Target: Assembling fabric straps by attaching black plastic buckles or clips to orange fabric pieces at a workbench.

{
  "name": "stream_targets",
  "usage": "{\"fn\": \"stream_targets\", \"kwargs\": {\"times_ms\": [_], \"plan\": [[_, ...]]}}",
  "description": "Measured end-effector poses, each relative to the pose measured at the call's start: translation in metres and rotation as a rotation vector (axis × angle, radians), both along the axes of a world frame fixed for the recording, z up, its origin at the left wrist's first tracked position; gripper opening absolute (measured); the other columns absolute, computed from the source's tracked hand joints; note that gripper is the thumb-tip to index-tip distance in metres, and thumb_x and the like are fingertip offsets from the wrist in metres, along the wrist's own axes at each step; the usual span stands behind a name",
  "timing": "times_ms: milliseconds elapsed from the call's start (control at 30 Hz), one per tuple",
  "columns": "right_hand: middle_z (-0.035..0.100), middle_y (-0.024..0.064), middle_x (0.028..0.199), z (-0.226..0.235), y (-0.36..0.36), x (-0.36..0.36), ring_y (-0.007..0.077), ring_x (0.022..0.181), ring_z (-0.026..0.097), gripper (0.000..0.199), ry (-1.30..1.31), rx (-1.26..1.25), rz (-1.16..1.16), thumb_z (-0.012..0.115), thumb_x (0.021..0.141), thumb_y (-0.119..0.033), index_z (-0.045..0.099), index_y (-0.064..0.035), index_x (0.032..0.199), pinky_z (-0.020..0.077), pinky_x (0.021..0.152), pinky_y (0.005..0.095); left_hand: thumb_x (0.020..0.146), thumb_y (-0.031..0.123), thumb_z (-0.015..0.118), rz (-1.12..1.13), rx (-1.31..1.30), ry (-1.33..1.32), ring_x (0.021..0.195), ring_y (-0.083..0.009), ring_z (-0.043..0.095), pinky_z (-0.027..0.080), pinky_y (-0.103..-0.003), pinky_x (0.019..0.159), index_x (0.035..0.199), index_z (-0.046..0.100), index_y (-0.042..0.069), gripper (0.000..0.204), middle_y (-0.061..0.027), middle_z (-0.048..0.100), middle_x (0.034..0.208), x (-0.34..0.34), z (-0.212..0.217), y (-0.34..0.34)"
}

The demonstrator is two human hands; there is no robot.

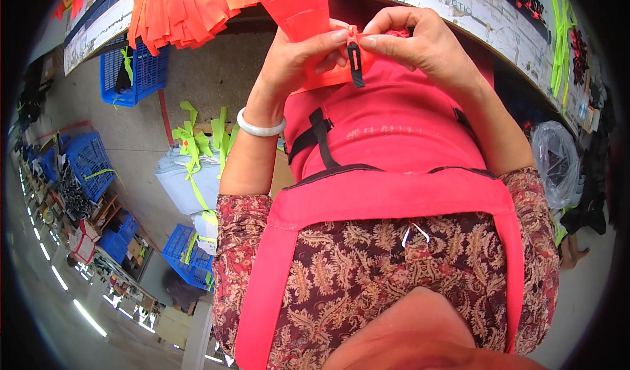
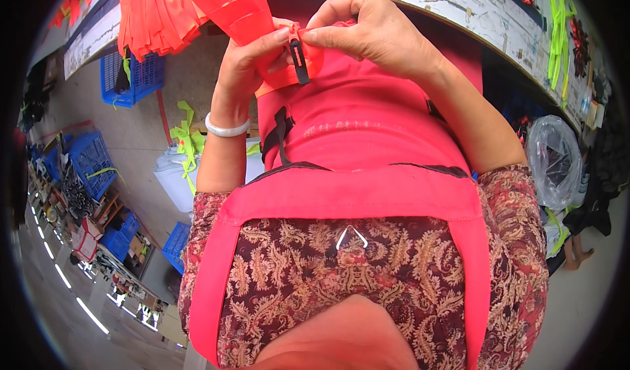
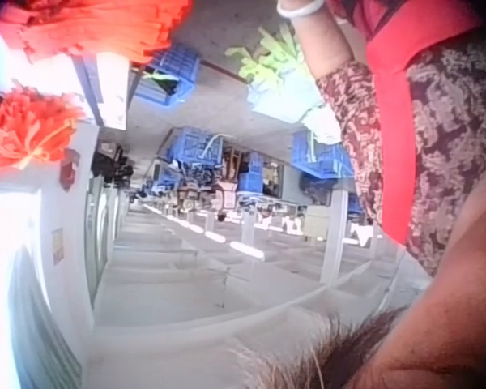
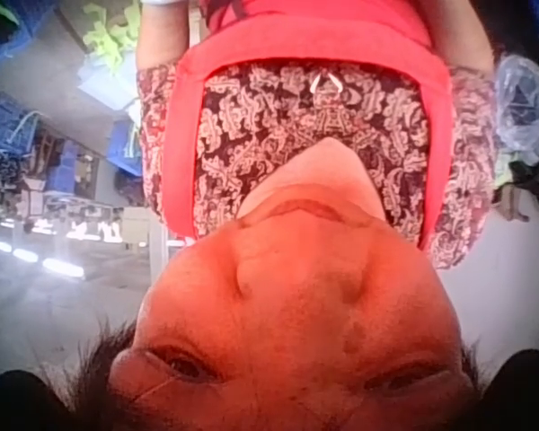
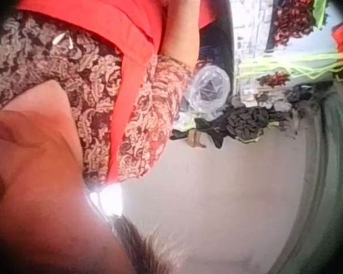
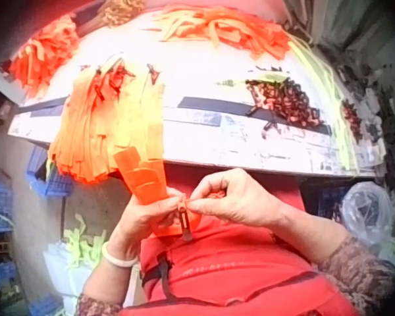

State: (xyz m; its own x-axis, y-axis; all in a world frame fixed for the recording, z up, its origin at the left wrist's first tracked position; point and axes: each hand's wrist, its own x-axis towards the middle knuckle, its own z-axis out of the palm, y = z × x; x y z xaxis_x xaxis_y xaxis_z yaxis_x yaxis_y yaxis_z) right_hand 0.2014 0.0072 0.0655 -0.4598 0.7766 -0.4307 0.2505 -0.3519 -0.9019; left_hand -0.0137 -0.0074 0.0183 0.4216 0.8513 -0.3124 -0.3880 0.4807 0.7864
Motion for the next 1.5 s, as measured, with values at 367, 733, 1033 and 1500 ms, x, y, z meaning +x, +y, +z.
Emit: {"fn": "stream_targets", "kwargs": {"times_ms": [367,733,1033,1500], "plan": [[0.059,-0.0037,0.071,-0.001,0.006,0.007,-0.0003,0.058,0.044,0.022,-0.037,-0.070,0.087,0.070,0.086,-0.023,0.069,-0.0020,0.090,0.0332,0.051,0.0172,0.084,0.011,0.070,-0.109,0.043,0.142,0.066,-0.0116,0.062,0.049,-0.022,0.060,0.098,0.068,0.000,0.018,-0.0051,0.067,0.081,-0.004,0.002,0.005],[0.064,-0.0008,0.082,-0.013,-0.008,-0.002,0.0032,0.073,0.056,0.019,0.018,0.195,-0.080,0.066,0.090,-0.017,0.067,0.0008,0.096,0.0453,0.063,0.0181,0.082,0.000,0.070,0.089,0.257,0.255,0.062,-0.0065,0.056,0.044,-0.022,0.054,0.097,0.069,0.001,0.015,0.0002,0.063,0.073,0.012,-0.013,-0.009],[0.061,0.0046,0.081,-0.028,-0.016,-0.010,0.0080,0.065,0.051,0.016,0.005,0.765,-0.053,0.072,0.083,-0.009,0.066,-0.0004,0.096,0.0431,0.058,0.0222,0.085,-0.006,0.063,0.134,0.499,0.319,0.074,-0.0077,0.059,0.048,-0.022,0.062,0.102,0.067,0.001,0.019,-0.0018,0.066,0.087,0.012,-0.016,-0.016],[0.063,0.0056,0.086,-0.035,-0.013,-0.010,0.0087,0.069,0.055,0.016,0.023,0.741,-0.055,0.071,0.083,-0.007,0.065,-0.0002,0.096,0.0445,0.061,0.0213,0.084,-0.002,0.066,0.200,0.488,0.330,0.065,-0.0063,0.056,0.046,-0.023,0.057,0.104,0.069,0.002,0.020,-0.0010,0.064,0.075,0.022,-0.021,-0.016]]}}
